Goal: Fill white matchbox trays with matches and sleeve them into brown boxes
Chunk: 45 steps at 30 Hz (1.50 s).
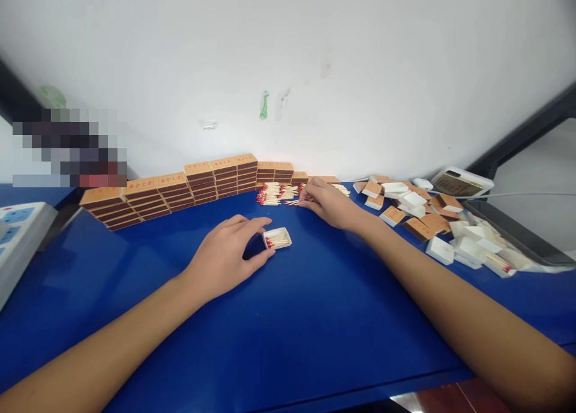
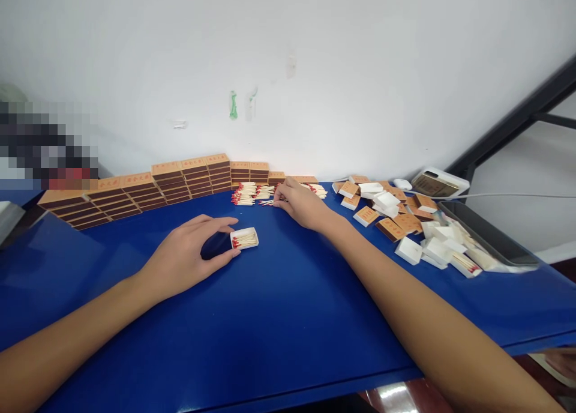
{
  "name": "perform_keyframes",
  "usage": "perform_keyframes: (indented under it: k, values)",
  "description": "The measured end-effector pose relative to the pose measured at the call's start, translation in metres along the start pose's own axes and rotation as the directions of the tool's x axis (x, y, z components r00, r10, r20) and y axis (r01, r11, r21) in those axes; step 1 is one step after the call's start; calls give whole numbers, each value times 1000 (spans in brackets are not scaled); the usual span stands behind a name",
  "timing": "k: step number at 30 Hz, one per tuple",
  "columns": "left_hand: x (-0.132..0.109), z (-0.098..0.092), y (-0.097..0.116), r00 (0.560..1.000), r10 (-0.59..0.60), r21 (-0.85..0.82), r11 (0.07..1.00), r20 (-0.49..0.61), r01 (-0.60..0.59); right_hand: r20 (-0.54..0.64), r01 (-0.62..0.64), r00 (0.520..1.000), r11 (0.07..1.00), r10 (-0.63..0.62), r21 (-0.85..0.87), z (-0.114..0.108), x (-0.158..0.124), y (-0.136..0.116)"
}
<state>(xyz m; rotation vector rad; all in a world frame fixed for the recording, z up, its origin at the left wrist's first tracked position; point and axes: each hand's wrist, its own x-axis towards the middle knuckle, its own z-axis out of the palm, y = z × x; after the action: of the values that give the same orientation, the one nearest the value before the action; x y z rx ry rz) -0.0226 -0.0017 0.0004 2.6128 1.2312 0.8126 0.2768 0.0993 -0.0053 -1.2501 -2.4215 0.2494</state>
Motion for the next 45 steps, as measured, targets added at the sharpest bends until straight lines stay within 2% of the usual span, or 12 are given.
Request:
perform_keyframes:
  k: [8, 20, 29, 37, 45]
  values:
    - [-1, 0, 0, 1000, -5, -2, 1000, -3, 5, 14, -14, 1000, 1000, 14, 0, -2, -2, -2]
    - [0, 1, 0, 1000, 6, 2, 1000, -6, -6, 29, 2, 1000, 1000, -2, -13, -12, -9, -23]
    - [0, 0, 0, 1000, 1, 4, 1000, -2, -1, 78, -42, 996, 995, 34, 95, -21, -20, -55]
    - [0, 1, -1, 1000, -8, -1, 1000, -8, 8, 68, -233, 970, 972, 235, -41, -25, -19, -29]
    - [-1, 1, -1, 1000, -6, 14, 1000, 7, 6, 90, -257, 962, 966, 259, -27, -17, -19, -27]
